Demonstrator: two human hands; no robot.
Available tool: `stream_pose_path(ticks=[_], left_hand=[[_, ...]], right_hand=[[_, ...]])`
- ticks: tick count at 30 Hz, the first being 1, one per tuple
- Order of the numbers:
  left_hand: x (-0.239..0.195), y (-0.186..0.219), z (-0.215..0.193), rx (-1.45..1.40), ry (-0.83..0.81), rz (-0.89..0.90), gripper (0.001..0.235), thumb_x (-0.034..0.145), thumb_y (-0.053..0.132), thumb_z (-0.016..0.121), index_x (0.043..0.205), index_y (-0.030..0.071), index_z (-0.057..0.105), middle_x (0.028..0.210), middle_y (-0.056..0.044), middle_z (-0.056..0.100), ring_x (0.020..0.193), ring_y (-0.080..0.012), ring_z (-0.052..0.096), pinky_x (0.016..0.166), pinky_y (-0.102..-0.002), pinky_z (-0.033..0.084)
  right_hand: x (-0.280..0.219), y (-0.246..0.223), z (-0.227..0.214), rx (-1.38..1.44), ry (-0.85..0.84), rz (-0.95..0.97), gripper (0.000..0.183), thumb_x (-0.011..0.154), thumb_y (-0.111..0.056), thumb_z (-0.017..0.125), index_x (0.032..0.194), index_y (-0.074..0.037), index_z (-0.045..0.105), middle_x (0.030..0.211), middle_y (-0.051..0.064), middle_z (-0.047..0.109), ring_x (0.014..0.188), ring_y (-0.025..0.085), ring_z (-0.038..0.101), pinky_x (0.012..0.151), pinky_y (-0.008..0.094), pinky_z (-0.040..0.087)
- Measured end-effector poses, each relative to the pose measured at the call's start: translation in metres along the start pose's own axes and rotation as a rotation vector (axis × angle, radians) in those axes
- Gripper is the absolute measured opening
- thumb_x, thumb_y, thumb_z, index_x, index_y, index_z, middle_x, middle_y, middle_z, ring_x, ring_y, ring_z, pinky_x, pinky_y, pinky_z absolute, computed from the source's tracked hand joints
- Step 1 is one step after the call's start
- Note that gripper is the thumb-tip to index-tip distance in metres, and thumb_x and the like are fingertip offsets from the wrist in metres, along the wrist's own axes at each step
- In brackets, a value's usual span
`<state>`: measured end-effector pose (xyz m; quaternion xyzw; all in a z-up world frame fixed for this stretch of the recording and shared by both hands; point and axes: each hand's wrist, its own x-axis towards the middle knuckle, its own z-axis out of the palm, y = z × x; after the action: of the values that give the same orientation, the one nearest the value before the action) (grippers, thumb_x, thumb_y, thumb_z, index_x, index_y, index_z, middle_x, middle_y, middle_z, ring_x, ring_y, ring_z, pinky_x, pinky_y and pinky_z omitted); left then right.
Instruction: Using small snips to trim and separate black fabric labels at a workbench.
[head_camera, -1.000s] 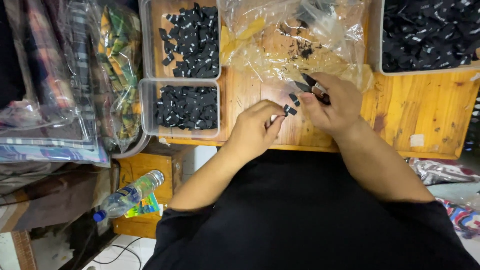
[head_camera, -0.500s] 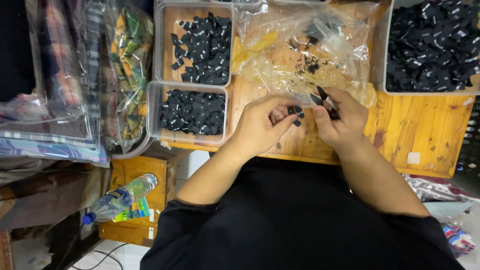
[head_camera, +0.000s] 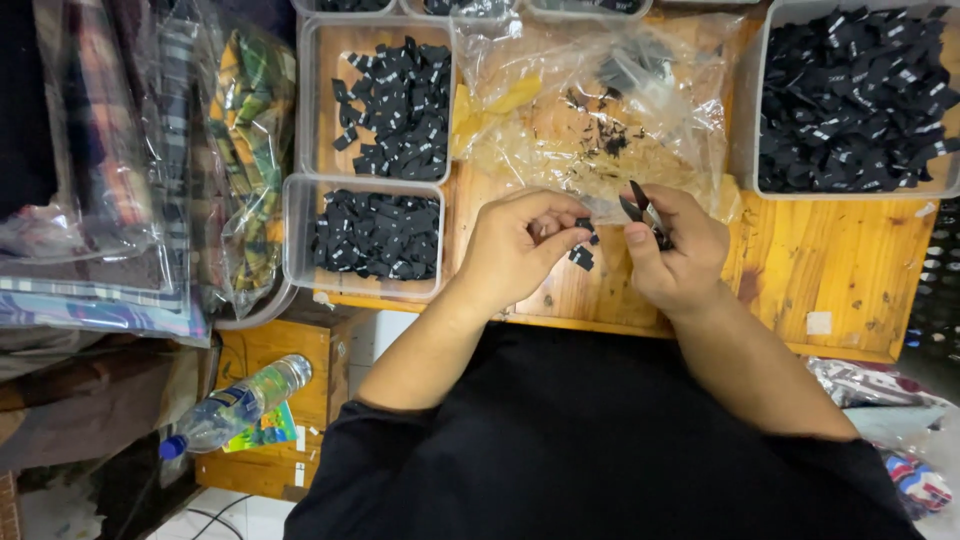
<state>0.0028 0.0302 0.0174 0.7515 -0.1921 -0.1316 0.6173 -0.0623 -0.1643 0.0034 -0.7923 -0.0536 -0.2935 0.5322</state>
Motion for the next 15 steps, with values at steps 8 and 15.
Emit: stream_pose_path(ticks=[8,15], left_hand=[[0.018,0.015,0.009,-0.118,0.092,0.122,0.020,0.088,0.012,0.080,0.105,0.023,0.080,0.089,0.001,0.073,0.076,-0.0099,0.066,0.072,-0.023,0.054],[0.015,0.008,0.014,-0.324,0.118,0.171,0.040,0.086,-0.004,0.077,0.124,0.007,0.073,0.089,-0.008,0.071,0.079,-0.0128,0.070,0.074,-0.029,0.061]], right_hand=[[-0.002,0.002,0.003,0.103,-0.012,0.086,0.026,0.099,-0.013,0.070,0.116,0.007,0.073,0.055,0.005,0.049,0.048,0.010,0.038,0.047,0.025,0.037],[-0.006,0.008,0.006,0.125,-0.068,0.322,0.014,0.095,0.000,0.073,0.108,0.001,0.075,0.050,0.004,0.055,0.044,0.008,0.043,0.045,0.022,0.036]])
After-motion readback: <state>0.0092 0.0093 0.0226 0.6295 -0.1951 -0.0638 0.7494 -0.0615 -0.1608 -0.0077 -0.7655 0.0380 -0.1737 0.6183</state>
